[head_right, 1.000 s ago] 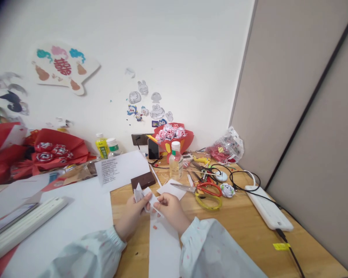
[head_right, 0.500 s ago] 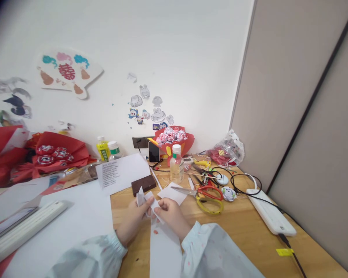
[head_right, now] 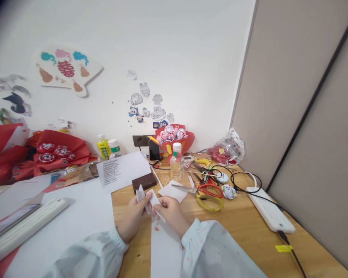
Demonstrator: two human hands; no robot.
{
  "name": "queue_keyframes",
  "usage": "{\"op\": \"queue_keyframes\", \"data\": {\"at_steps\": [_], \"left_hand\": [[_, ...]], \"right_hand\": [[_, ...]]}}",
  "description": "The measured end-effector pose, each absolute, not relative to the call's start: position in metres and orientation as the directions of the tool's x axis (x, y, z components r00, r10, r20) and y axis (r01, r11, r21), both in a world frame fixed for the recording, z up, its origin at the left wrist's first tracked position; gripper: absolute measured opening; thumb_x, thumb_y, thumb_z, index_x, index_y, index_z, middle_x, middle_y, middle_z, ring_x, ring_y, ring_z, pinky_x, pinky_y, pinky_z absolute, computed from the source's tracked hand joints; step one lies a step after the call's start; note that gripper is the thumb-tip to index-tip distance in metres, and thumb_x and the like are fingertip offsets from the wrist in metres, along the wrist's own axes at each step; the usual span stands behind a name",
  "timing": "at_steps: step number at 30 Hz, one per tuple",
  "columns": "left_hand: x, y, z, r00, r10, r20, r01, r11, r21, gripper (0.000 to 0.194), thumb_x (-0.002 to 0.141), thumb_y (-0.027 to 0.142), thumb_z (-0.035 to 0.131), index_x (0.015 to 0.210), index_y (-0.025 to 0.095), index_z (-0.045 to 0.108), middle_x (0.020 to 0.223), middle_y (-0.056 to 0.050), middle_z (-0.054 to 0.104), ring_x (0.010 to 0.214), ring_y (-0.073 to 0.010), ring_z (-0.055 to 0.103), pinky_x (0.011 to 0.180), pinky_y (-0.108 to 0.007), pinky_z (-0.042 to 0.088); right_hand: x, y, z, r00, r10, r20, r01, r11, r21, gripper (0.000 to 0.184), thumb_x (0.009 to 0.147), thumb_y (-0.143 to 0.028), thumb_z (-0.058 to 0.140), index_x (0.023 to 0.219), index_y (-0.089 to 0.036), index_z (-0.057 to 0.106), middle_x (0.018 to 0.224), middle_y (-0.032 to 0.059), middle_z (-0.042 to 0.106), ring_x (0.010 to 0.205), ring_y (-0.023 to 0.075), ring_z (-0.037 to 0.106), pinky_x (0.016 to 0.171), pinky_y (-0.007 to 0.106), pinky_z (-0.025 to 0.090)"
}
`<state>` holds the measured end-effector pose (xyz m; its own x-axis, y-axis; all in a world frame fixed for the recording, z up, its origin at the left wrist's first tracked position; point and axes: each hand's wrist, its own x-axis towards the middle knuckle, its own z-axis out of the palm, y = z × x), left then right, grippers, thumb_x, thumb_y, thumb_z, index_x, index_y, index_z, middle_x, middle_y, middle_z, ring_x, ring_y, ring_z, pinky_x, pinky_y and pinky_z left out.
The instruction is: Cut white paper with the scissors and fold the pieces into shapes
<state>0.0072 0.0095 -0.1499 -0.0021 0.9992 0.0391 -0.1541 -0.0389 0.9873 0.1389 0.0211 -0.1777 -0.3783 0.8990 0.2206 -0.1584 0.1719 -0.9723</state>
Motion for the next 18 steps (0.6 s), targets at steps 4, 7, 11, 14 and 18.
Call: {"op": "queue_keyframes", "data": {"at_steps": [4, 7, 11, 14, 18], "left_hand": [[0.005, 0.010, -0.148, -0.013, 0.995, 0.094, -0.055, -0.095, 0.994, 0.045, 0.069, 0.051, 0.061, 0.045, 0.016, 0.046, 0.038, 0.003, 0.048, 0.038, -0.0081, 0.042, 0.041, -0.020, 0.027], [0.004, 0.012, -0.152, -0.010, 0.994, 0.107, -0.035, -0.108, 0.994, 0.044, 0.068, 0.050, 0.062, 0.045, 0.016, 0.046, 0.038, 0.002, 0.049, 0.039, -0.0085, 0.042, 0.041, -0.020, 0.028], [0.005, 0.014, -0.157, 0.000, 0.995, 0.098, -0.043, -0.098, 0.994, 0.044, 0.066, 0.052, 0.063, 0.046, 0.017, 0.046, 0.039, 0.002, 0.050, 0.038, -0.0092, 0.043, 0.041, -0.021, 0.030], [0.006, 0.014, -0.160, 0.039, 0.997, 0.067, -0.075, -0.064, 0.995, 0.043, 0.066, 0.054, 0.062, 0.048, 0.017, 0.046, 0.040, 0.001, 0.052, 0.038, -0.0116, 0.048, 0.040, -0.021, 0.031], [0.006, 0.013, -0.161, 0.051, 0.997, 0.055, -0.068, -0.051, 0.996, 0.046, 0.067, 0.058, 0.058, 0.047, 0.018, 0.046, 0.037, 0.001, 0.051, 0.036, -0.0122, 0.047, 0.038, -0.022, 0.029]], "right_hand": [[0.139, 0.021, -0.175, -0.399, 0.891, 0.217, -0.155, 0.168, -0.974, 0.033, 0.071, -0.048, 0.062, 0.067, -0.015, 0.057, 0.060, -0.0003, 0.060, 0.050, 0.0106, 0.051, 0.049, 0.023, 0.042], [0.139, 0.020, -0.172, -0.429, 0.878, 0.214, -0.172, 0.154, -0.973, 0.031, 0.071, -0.046, 0.063, 0.067, -0.015, 0.058, 0.057, -0.0016, 0.057, 0.048, 0.0104, 0.050, 0.049, 0.023, 0.041], [0.140, 0.018, -0.165, -0.467, 0.853, 0.232, -0.176, 0.167, -0.970, 0.033, 0.070, -0.046, 0.063, 0.064, -0.014, 0.058, 0.057, -0.0017, 0.055, 0.049, 0.0094, 0.048, 0.050, 0.023, 0.040], [0.141, 0.018, -0.163, -0.464, 0.847, 0.258, -0.179, 0.196, -0.964, 0.034, 0.071, -0.047, 0.062, 0.062, -0.014, 0.057, 0.056, -0.0018, 0.055, 0.049, 0.0092, 0.048, 0.050, 0.023, 0.040], [0.141, 0.018, -0.164, -0.463, 0.851, 0.249, -0.176, 0.187, -0.967, 0.035, 0.070, -0.048, 0.063, 0.063, -0.014, 0.058, 0.053, -0.0023, 0.054, 0.048, 0.0095, 0.048, 0.049, 0.023, 0.040]]}}
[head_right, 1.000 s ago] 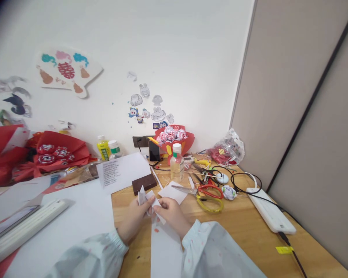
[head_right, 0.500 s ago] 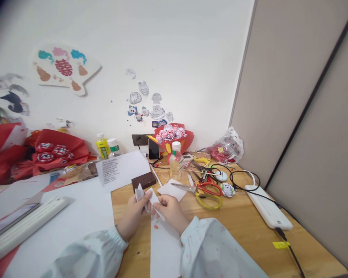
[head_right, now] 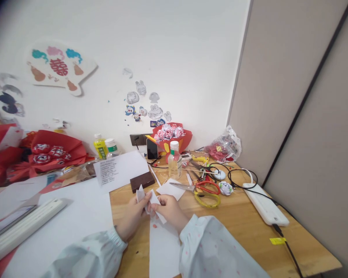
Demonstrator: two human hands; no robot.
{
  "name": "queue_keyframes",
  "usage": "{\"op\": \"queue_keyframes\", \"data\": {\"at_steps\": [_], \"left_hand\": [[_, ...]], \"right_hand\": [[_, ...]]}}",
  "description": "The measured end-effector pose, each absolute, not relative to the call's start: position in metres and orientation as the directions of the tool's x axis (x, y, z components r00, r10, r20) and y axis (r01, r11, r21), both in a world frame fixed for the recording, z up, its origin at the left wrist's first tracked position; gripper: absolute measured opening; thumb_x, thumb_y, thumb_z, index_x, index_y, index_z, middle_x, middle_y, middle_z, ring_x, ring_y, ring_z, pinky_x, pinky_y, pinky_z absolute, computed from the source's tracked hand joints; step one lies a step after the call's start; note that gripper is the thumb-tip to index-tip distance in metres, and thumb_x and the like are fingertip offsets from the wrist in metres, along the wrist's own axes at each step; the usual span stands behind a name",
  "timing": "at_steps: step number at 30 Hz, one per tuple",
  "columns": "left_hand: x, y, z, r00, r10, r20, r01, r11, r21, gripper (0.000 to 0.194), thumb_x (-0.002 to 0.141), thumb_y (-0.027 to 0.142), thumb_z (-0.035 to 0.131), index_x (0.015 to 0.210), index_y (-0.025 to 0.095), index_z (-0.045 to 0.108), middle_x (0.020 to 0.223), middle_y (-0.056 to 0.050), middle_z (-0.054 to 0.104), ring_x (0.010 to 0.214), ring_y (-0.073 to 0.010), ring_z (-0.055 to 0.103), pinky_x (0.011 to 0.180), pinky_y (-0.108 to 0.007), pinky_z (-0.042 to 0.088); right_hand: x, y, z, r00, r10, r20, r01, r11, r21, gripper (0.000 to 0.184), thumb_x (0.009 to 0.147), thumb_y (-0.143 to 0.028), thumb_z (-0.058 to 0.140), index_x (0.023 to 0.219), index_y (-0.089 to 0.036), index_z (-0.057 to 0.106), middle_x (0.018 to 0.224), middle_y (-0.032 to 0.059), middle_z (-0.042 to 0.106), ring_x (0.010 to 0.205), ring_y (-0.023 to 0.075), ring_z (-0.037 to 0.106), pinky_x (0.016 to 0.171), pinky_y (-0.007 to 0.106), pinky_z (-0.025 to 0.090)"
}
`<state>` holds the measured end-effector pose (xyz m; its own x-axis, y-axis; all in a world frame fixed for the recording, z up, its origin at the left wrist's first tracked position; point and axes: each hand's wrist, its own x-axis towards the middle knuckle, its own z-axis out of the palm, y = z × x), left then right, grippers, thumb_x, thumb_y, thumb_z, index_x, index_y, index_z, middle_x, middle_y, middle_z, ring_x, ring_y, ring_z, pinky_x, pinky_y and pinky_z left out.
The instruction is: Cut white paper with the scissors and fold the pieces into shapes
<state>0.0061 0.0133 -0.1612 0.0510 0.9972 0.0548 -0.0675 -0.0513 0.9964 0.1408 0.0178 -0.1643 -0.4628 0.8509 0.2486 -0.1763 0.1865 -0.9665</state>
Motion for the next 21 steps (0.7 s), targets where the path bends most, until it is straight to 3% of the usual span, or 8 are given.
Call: {"op": "queue_keyframes", "data": {"at_steps": [9, 12, 18, 21], "left_hand": [[0.0044, 0.0123, -0.1582, -0.083, 0.984, 0.160, 0.095, -0.152, 0.984, 0.048, 0.066, 0.058, 0.058, 0.040, 0.019, 0.044, 0.037, 0.002, 0.046, 0.038, -0.0111, 0.043, 0.041, -0.022, 0.031], [0.0052, 0.0113, -0.1554, -0.106, 0.982, 0.156, 0.097, -0.146, 0.985, 0.048, 0.066, 0.057, 0.058, 0.040, 0.019, 0.044, 0.037, 0.002, 0.046, 0.038, -0.0112, 0.043, 0.041, -0.022, 0.031], [0.0066, 0.0089, -0.1520, -0.161, 0.973, 0.166, 0.116, -0.149, 0.982, 0.047, 0.066, 0.055, 0.059, 0.041, 0.019, 0.045, 0.038, 0.002, 0.048, 0.039, -0.0111, 0.042, 0.042, -0.023, 0.031], [0.0050, 0.0094, -0.1516, -0.160, 0.973, 0.168, 0.111, -0.151, 0.982, 0.047, 0.067, 0.056, 0.059, 0.041, 0.019, 0.044, 0.038, 0.002, 0.047, 0.040, -0.0113, 0.042, 0.043, -0.023, 0.032]], "right_hand": [[0.1424, 0.0171, -0.1664, -0.504, 0.858, 0.098, -0.122, 0.041, -0.992, 0.037, 0.065, -0.049, 0.065, 0.066, -0.013, 0.058, 0.052, -0.0007, 0.057, 0.042, 0.0105, 0.051, 0.041, 0.022, 0.040], [0.1437, 0.0197, -0.1686, -0.498, 0.865, 0.060, -0.071, 0.028, -0.997, 0.037, 0.065, -0.049, 0.064, 0.071, -0.012, 0.058, 0.054, 0.0004, 0.060, 0.043, 0.0110, 0.053, 0.043, 0.022, 0.040], [0.1458, 0.0249, -0.1724, -0.441, 0.898, 0.016, 0.071, 0.053, -0.996, 0.031, 0.069, -0.041, 0.061, 0.058, -0.016, 0.048, 0.039, -0.0056, 0.049, 0.033, 0.0074, 0.043, 0.037, 0.019, 0.030], [0.1467, 0.0258, -0.1735, -0.444, 0.895, 0.040, 0.062, 0.075, -0.995, 0.030, 0.069, -0.040, 0.061, 0.057, -0.015, 0.049, 0.043, -0.0046, 0.051, 0.037, 0.0074, 0.045, 0.040, 0.019, 0.032]]}}
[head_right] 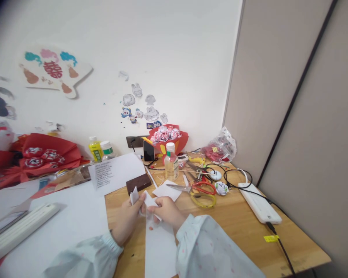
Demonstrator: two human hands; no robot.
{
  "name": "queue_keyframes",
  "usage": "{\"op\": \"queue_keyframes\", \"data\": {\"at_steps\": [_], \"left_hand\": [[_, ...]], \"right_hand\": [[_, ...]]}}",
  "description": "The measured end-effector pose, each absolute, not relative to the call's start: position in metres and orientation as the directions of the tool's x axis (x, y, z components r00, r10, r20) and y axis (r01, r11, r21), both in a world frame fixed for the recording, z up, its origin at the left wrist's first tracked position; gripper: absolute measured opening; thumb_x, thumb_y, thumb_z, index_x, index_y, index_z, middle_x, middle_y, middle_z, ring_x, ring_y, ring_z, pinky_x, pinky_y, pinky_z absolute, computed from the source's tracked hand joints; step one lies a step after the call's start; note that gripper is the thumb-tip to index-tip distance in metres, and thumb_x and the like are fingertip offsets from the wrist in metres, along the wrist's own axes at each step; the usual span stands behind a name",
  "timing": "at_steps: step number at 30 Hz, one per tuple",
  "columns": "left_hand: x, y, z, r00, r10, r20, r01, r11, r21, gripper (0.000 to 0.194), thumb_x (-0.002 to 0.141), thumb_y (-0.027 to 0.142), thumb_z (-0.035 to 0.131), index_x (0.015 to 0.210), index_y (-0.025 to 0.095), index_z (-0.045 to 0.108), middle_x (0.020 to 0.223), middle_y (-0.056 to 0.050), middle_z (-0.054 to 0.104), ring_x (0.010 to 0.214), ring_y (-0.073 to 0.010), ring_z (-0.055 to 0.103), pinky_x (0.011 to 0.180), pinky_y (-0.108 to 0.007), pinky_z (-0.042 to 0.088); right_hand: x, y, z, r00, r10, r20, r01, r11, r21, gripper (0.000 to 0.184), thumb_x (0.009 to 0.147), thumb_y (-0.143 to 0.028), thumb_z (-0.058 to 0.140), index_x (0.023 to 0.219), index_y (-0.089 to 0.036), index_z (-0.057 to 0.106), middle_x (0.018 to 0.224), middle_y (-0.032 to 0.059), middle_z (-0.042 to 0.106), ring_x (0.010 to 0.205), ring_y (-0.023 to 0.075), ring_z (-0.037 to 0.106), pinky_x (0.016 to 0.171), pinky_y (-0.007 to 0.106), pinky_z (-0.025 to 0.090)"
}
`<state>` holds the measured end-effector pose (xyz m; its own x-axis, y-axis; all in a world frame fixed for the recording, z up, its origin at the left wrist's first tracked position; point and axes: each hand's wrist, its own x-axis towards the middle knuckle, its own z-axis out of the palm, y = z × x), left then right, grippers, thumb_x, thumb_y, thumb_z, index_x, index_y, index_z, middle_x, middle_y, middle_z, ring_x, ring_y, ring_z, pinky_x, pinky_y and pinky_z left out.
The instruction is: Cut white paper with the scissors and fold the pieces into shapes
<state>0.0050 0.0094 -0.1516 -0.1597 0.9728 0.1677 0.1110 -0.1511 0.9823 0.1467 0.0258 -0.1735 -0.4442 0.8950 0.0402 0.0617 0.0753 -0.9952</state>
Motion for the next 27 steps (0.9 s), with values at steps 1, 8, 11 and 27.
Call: {"op": "queue_keyframes", "data": {"at_steps": [1, 8, 11, 27], "left_hand": [[0.004, 0.010, -0.151, -0.163, 0.971, 0.174, 0.103, -0.158, 0.982, 0.047, 0.066, 0.056, 0.059, 0.041, 0.019, 0.044, 0.038, 0.003, 0.046, 0.040, -0.0112, 0.042, 0.043, -0.023, 0.032], [0.005, 0.007, -0.142, -0.222, 0.959, 0.176, 0.056, -0.167, 0.984, 0.049, 0.062, 0.058, 0.061, 0.038, 0.019, 0.043, 0.037, 0.005, 0.041, 0.039, -0.0097, 0.037, 0.042, -0.022, 0.028], [0.004, 0.007, -0.141, -0.229, 0.960, 0.160, 0.034, -0.157, 0.987, 0.049, 0.061, 0.059, 0.061, 0.039, 0.019, 0.044, 0.038, 0.005, 0.040, 0.039, -0.0094, 0.035, 0.041, -0.023, 0.026], [-0.006, 0.014, -0.146, -0.259, 0.955, 0.146, 0.003, -0.150, 0.989, 0.047, 0.068, 0.058, 0.056, 0.046, 0.019, 0.044, 0.038, 0.007, 0.036, 0.036, -0.0075, 0.030, 0.039, -0.021, 0.022]], "right_hand": [[0.147, 0.026, -0.174, -0.457, 0.888, 0.049, 0.044, 0.078, -0.996, 0.030, 0.068, -0.040, 0.062, 0.058, -0.015, 0.050, 0.046, -0.0038, 0.053, 0.039, 0.0078, 0.047, 0.042, 0.019, 0.034], [0.150, 0.030, -0.179, -0.384, 0.923, -0.018, 0.151, 0.044, -0.988, 0.026, 0.068, -0.038, 0.062, 0.060, -0.015, 0.053, 0.038, -0.0072, 0.045, 0.034, 0.0064, 0.040, 0.038, 0.018, 0.029], [0.150, 0.029, -0.181, -0.407, 0.913, 0.038, 0.119, 0.094, -0.989, 0.022, 0.070, -0.032, 0.060, 0.059, -0.014, 0.053, 0.043, -0.0058, 0.049, 0.039, 0.0065, 0.043, 0.041, 0.018, 0.031], [0.149, 0.025, -0.173, -0.393, 0.915, 0.095, 0.138, 0.160, -0.977, 0.024, 0.075, -0.036, 0.057, 0.063, -0.016, 0.051, 0.047, -0.0059, 0.047, 0.043, 0.0072, 0.044, 0.044, 0.018, 0.032]]}}
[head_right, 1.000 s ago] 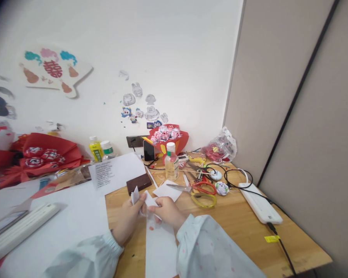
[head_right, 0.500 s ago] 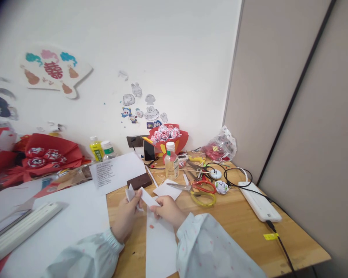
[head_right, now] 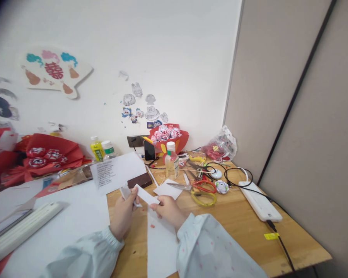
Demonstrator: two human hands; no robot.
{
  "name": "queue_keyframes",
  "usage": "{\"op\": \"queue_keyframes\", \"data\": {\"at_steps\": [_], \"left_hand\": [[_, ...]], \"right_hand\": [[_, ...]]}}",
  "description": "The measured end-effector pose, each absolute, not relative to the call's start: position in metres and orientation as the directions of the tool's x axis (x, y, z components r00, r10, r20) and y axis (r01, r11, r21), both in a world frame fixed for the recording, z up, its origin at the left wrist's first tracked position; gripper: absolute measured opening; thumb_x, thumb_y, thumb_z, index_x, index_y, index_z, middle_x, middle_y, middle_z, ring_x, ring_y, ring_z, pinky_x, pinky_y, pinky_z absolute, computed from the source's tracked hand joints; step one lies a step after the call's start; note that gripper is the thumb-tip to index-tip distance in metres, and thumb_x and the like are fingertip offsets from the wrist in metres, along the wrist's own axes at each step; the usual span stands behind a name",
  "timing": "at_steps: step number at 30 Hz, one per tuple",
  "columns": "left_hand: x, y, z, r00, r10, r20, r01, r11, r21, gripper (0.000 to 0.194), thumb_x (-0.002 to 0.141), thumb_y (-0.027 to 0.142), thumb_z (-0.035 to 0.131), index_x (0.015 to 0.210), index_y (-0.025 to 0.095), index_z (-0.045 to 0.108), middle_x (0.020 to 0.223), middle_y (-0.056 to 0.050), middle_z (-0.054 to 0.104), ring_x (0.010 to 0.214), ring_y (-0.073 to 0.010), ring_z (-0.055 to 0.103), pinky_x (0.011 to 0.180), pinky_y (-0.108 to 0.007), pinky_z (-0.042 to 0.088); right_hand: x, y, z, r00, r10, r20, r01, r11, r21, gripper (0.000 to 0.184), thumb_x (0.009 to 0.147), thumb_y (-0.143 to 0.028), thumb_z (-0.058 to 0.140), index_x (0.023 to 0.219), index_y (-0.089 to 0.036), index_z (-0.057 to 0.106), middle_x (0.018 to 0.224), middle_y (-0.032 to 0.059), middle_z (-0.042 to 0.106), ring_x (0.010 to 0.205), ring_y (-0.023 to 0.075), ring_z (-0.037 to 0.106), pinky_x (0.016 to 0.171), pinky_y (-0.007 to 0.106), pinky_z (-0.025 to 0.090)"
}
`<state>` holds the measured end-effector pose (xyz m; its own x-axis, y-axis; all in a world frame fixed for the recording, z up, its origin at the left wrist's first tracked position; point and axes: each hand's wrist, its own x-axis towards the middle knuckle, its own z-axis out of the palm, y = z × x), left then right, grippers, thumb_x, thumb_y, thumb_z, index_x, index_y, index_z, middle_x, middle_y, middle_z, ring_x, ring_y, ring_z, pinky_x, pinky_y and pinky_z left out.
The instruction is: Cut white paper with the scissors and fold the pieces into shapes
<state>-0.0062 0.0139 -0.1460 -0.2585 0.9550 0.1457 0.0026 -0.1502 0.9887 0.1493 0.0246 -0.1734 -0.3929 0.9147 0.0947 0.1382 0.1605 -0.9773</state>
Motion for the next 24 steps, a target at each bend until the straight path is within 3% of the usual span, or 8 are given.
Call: {"op": "queue_keyframes", "data": {"at_steps": [3, 6, 10, 15, 20, 24], "left_hand": [[-0.0061, 0.0135, -0.1472, -0.248, 0.958, 0.144, -0.043, -0.160, 0.986, 0.046, 0.069, 0.056, 0.056, 0.047, 0.018, 0.045, 0.041, 0.006, 0.040, 0.037, -0.0073, 0.033, 0.039, -0.020, 0.024], [-0.0064, 0.0118, -0.1469, -0.211, 0.963, 0.167, -0.123, -0.195, 0.973, 0.042, 0.072, 0.052, 0.055, 0.050, 0.017, 0.048, 0.045, 0.005, 0.043, 0.039, -0.0069, 0.034, 0.039, -0.020, 0.025], [-0.0085, 0.0107, -0.1445, -0.218, 0.961, 0.173, -0.146, -0.207, 0.967, 0.043, 0.073, 0.051, 0.055, 0.048, 0.017, 0.047, 0.043, 0.006, 0.039, 0.040, -0.0072, 0.034, 0.040, -0.020, 0.026], [-0.0103, 0.0109, -0.1418, -0.244, 0.957, 0.160, -0.154, -0.201, 0.967, 0.045, 0.074, 0.052, 0.055, 0.047, 0.017, 0.045, 0.043, 0.006, 0.037, 0.042, -0.0075, 0.033, 0.042, -0.020, 0.027], [-0.0096, 0.0105, -0.1401, -0.171, 0.973, 0.154, -0.222, -0.190, 0.956, 0.047, 0.077, 0.051, 0.053, 0.046, 0.017, 0.045, 0.041, 0.006, 0.035, 0.040, -0.0068, 0.031, 0.041, -0.019, 0.027], [-0.0093, 0.0127, -0.1422, -0.178, 0.979, 0.097, -0.256, -0.142, 0.956, 0.045, 0.075, 0.053, 0.053, 0.050, 0.016, 0.050, 0.045, 0.006, 0.039, 0.039, -0.0054, 0.031, 0.040, -0.019, 0.025]], "right_hand": [[0.1501, 0.0270, -0.1751, -0.347, 0.935, 0.078, 0.160, 0.141, -0.977, 0.026, 0.074, -0.038, 0.057, 0.062, -0.017, 0.049, 0.045, -0.0075, 0.042, 0.040, 0.0071, 0.042, 0.041, 0.018, 0.031], [0.1508, 0.0295, -0.1776, -0.374, 0.918, 0.131, 0.077, 0.171, -0.982, 0.028, 0.076, -0.041, 0.054, 0.064, -0.016, 0.050, 0.045, -0.0069, 0.044, 0.041, 0.0072, 0.042, 0.045, 0.019, 0.034], [0.1506, 0.0299, -0.1776, -0.390, 0.899, 0.199, -0.025, 0.205, -0.978, 0.030, 0.075, -0.043, 0.056, 0.063, -0.017, 0.049, 0.049, -0.0046, 0.051, 0.045, 0.0080, 0.045, 0.049, 0.021, 0.035], [0.1494, 0.0300, -0.1760, -0.347, 0.912, 0.218, -0.028, 0.222, -0.975, 0.028, 0.076, -0.040, 0.055, 0.062, -0.018, 0.045, 0.049, -0.0044, 0.051, 0.044, 0.0080, 0.043, 0.048, 0.021, 0.033], [0.1500, 0.0309, -0.1760, -0.310, 0.922, 0.233, 0.037, 0.257, -0.966, 0.024, 0.080, -0.036, 0.048, 0.064, -0.019, 0.042, 0.048, -0.0062, 0.045, 0.045, 0.0095, 0.045, 0.048, 0.021, 0.033], [0.1544, 0.0289, -0.1723, -0.181, 0.913, 0.367, 0.308, 0.407, -0.860, 0.024, 0.082, -0.026, 0.047, 0.060, -0.020, 0.039, 0.051, -0.0049, 0.043, 0.050, 0.0111, 0.043, 0.050, 0.022, 0.030]]}}
